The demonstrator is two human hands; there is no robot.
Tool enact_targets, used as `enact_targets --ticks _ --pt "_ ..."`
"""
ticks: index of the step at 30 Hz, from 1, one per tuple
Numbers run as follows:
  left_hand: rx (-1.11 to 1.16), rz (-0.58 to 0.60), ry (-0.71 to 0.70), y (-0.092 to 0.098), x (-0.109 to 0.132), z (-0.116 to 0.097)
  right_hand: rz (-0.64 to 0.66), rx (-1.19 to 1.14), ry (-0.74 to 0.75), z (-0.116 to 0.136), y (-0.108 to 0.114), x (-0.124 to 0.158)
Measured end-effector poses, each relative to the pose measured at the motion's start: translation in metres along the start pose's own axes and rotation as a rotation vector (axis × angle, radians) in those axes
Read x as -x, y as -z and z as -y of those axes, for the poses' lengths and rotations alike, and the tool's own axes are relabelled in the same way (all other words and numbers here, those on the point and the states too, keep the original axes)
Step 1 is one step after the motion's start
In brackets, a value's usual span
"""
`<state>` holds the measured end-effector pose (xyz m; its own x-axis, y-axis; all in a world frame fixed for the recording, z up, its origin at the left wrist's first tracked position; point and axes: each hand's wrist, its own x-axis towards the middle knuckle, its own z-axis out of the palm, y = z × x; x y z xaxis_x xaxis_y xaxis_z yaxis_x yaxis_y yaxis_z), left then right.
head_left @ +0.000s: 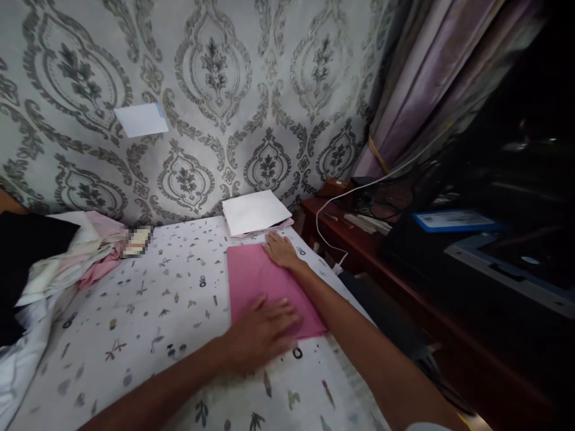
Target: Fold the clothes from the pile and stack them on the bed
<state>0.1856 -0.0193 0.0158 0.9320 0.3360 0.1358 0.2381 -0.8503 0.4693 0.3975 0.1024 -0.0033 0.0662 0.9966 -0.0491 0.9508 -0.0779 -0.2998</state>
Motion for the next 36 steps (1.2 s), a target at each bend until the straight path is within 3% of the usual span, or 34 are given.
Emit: enact_targets --ticks 3,5,7,9,12,21,30,33,36 --pt "0.086 -0.290 0.187 0.025 -0.020 0.040 0.005 -0.005 0.004 0.000 -0.001 0.001" --pt "0.019 -0.404 0.333 0.046 -0.037 0.078 0.007 -0.010 0.004 0.000 0.000 0.002" --pt "0.071 -0.449 0.501 0.067 -0.051 0.117 0.009 -0.014 0.004 -0.001 0.000 0.002" --pt "0.127 -0.422 0.548 0.082 -0.060 0.148 0.009 -0.017 0.004 0.000 0.001 0.003" --pt "0.186 -0.340 0.555 0.092 -0.063 0.172 0.006 -0.023 0.003 0.000 0.001 0.003" --pt "0.116 -0.250 0.513 0.087 -0.056 0.171 -0.002 -0.026 0.008 -0.001 0.000 0.003" --pt "-0.160 -0.382 0.629 0.078 -0.037 0.148 -0.028 0.019 0.017 0.000 0.001 0.006" --pt "-0.003 -0.459 0.752 0.071 -0.019 0.136 -0.073 0.044 0.032 0.004 0.005 0.011" --pt "0.483 -0.542 0.836 0.060 -0.001 0.113 -0.133 0.070 0.027 0.009 0.009 0.016"
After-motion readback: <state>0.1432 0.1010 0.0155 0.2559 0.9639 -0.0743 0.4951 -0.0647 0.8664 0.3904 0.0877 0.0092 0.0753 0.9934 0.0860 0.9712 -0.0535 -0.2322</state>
